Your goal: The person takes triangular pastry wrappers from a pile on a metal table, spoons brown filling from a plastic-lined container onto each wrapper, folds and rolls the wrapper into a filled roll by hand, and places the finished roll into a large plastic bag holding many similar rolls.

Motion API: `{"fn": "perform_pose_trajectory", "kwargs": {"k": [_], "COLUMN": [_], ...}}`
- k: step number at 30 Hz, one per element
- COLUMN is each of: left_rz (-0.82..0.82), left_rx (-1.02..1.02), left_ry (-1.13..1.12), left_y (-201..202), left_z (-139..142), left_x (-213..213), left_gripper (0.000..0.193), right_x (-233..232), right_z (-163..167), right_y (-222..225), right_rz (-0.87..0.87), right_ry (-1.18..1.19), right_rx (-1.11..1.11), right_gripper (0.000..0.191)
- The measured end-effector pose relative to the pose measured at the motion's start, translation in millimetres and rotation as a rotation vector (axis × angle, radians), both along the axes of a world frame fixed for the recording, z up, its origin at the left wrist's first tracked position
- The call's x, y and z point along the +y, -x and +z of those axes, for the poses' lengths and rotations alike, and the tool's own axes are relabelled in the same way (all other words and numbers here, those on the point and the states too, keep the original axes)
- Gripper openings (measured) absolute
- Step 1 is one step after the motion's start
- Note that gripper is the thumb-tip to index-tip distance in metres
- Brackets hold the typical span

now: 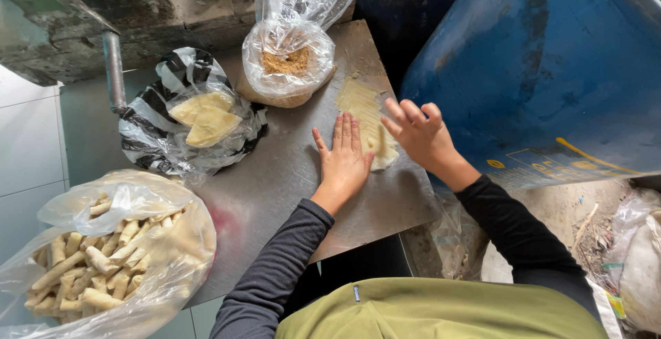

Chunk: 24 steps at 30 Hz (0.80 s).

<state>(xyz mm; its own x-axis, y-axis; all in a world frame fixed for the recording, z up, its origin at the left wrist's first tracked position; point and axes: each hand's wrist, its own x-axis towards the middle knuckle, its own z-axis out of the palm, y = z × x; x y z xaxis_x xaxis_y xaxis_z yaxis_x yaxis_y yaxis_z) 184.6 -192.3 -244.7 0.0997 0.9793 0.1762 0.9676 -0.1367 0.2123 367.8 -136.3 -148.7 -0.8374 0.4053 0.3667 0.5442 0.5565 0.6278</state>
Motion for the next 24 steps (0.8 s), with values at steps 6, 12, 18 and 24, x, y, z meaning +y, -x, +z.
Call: {"fn": "perform_pose_trajectory", "kwargs": {"k": [6,12,18,24], "left_rz": [0.001,0.012,0.01,0.012], "left_rx": [-0.043,-0.012,0.0,-0.037], "left_ry": [-0.054,-0.039,-0.059,-0.052], "left_y": [3.0,4.9,7.2,10.3], "left_z": [12.1,21.8,14.5,-3.3], "left_x": [-2.7,-2.5,-0.7,1.3], "left_gripper": [0.086,0.086,0.087,0.087], "right_x": [42.1,65.0,79.9,87.5], "right_z": [28.4,36.5,35.2,23.6], "right_y": [45.9,95.7,94.5,97.8], "right_rz": [-0.076,-0.082,-0.1,-0.078], "right_ry": [0.021,0.06,0.04,-0.079], "right_rx": [0.149,-0.012,-0.166,-0.175], "right_gripper": [0.064,0.053,0.065,0.055]}}
